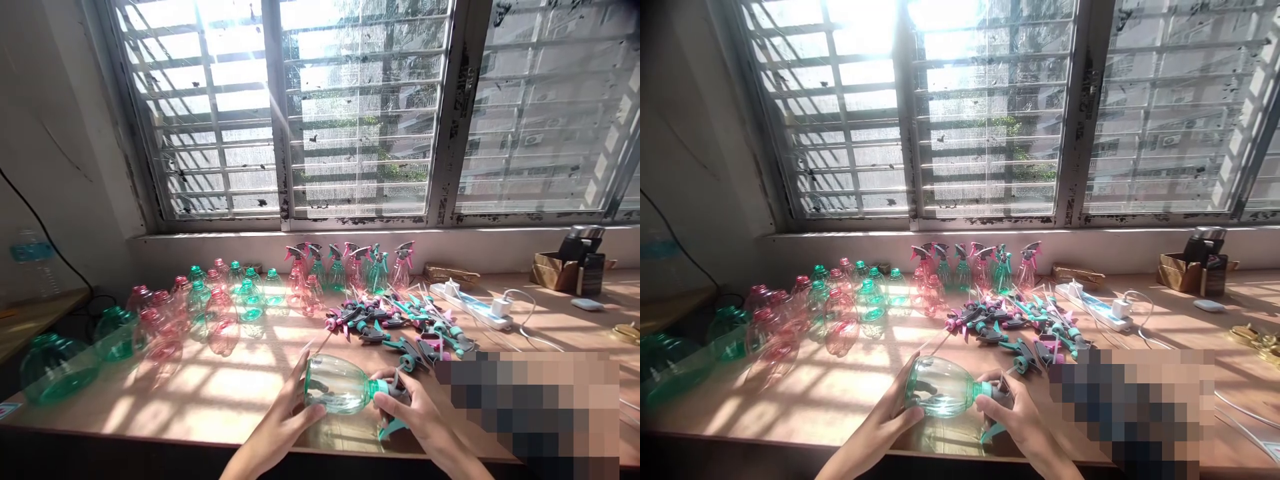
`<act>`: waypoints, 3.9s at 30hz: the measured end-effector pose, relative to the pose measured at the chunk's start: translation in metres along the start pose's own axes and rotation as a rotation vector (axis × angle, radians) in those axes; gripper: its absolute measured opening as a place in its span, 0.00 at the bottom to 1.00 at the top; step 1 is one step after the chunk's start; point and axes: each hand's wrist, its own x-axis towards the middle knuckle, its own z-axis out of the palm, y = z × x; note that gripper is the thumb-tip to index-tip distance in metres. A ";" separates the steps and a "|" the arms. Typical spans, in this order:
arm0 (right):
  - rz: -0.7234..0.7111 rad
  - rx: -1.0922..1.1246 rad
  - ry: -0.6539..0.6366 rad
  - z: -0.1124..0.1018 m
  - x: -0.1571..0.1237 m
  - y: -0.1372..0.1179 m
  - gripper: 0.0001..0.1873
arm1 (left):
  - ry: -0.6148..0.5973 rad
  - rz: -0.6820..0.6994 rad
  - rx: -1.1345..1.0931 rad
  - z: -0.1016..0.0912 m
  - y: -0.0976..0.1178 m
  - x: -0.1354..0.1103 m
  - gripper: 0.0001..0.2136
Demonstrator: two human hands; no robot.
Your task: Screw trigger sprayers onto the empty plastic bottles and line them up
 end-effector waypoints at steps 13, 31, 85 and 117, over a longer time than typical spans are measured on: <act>0.007 0.041 0.023 -0.003 0.004 0.004 0.28 | -0.041 0.015 -0.056 0.000 -0.002 0.001 0.44; -0.003 -0.027 -0.012 -0.001 -0.001 -0.002 0.25 | 0.006 0.000 -0.014 0.005 0.003 -0.002 0.46; 0.020 -0.038 0.040 -0.001 0.001 0.000 0.30 | 0.004 0.014 0.126 0.002 -0.006 -0.004 0.45; -0.006 0.064 0.100 -0.003 0.006 0.007 0.29 | -0.001 0.010 0.024 0.008 0.005 -0.002 0.44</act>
